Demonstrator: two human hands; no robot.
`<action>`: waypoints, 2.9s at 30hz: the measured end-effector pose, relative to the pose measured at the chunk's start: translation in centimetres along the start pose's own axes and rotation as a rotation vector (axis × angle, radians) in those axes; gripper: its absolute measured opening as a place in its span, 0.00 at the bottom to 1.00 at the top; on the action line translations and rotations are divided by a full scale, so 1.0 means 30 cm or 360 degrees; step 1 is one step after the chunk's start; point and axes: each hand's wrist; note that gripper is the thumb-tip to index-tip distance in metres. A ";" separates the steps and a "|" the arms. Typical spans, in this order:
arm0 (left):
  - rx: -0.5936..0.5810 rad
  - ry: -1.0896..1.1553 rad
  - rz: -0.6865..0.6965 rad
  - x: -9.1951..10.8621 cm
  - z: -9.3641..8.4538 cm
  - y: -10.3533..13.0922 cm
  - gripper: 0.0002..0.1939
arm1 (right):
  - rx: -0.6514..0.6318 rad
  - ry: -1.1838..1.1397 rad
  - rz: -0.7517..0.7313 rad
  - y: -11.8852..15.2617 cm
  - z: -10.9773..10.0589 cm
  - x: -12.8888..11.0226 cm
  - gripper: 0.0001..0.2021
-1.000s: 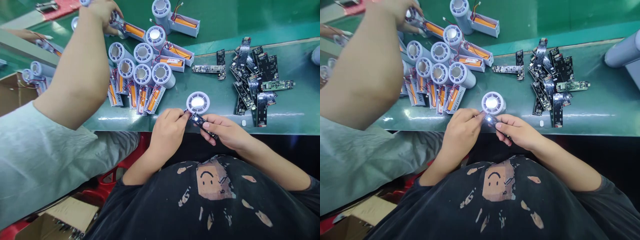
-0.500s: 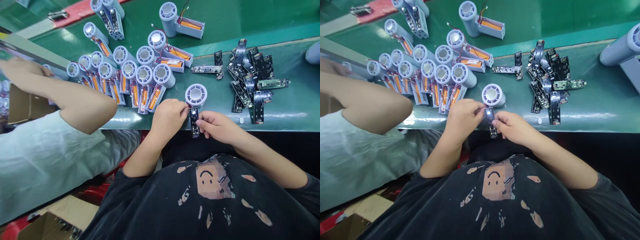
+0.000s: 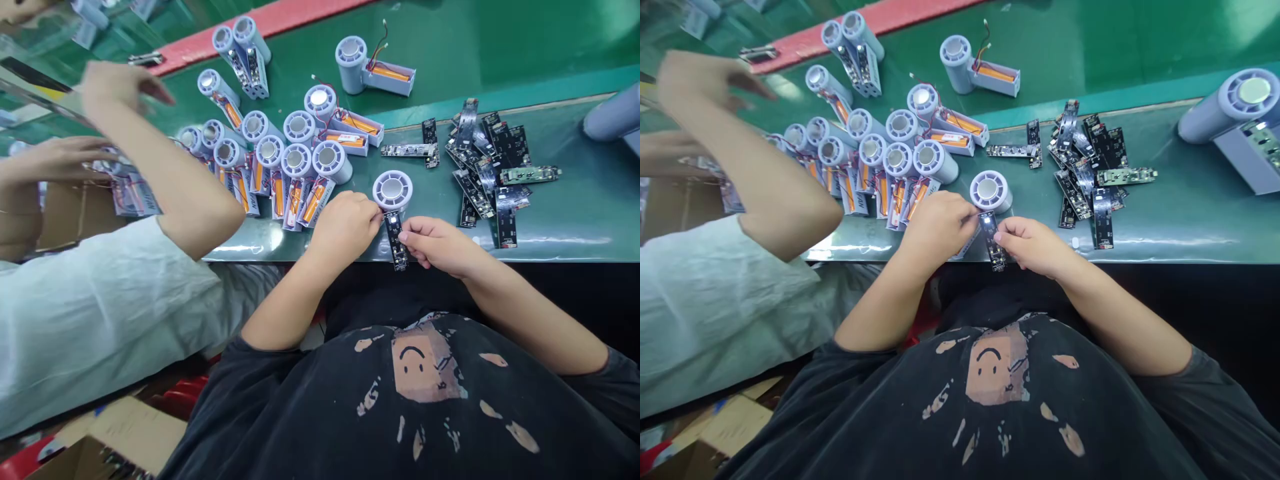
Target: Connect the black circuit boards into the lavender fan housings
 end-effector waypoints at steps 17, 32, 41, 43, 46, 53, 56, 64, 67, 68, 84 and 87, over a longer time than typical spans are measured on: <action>0.0274 -0.0470 0.0203 0.085 0.020 0.100 0.11 | 0.0166 -0.0226 -0.0204 0.025 -0.019 0.046 0.22; -0.0051 0.0619 0.0231 0.063 -0.061 0.036 0.14 | 0.1076 0.1608 -0.0853 0.111 -0.041 0.028 0.16; -0.0470 0.0359 0.0720 -0.084 -0.111 -0.132 0.33 | 0.0859 0.1879 -0.0696 0.165 0.006 -0.025 0.15; -0.0545 0.0332 0.0734 -0.075 -0.098 -0.128 0.34 | 0.0920 0.1911 -0.0747 0.165 0.013 -0.012 0.15; -0.0446 0.0168 0.0570 -0.042 -0.070 -0.104 0.30 | 0.1079 0.1944 -0.0818 0.159 0.012 0.012 0.15; -0.0199 0.0170 0.0350 0.006 -0.017 -0.075 0.18 | 0.1256 0.2011 -0.0893 0.157 -0.040 0.017 0.16; -0.0178 0.0209 0.0341 0.011 -0.018 -0.076 0.15 | 0.1181 0.2065 -0.0940 0.155 -0.065 -0.011 0.15; -0.0267 0.0372 0.0344 0.023 -0.041 -0.090 0.11 | 0.1060 0.1941 -0.0901 0.130 -0.085 0.001 0.12; -0.0201 0.0451 0.0337 0.022 -0.035 -0.087 0.10 | 0.0999 0.1781 -0.0862 0.134 -0.107 0.026 0.14; -0.0178 0.0453 0.0335 0.021 -0.031 -0.086 0.10 | 0.0980 0.1738 -0.0833 0.137 -0.117 0.031 0.15; -0.0088 0.0525 0.0361 0.022 -0.023 -0.096 0.09 | 0.1003 0.1885 -0.0837 0.140 -0.134 0.014 0.12; -0.0105 0.0520 0.0319 0.022 -0.011 -0.098 0.08 | 0.1016 0.1856 -0.1096 0.129 -0.131 0.046 0.12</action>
Point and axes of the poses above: each hand's wrist, its own y-axis away from the middle knuckle, its own z-axis out of the palm, x = y × z, and after that the axes turned 11 degrees about z, right-handed
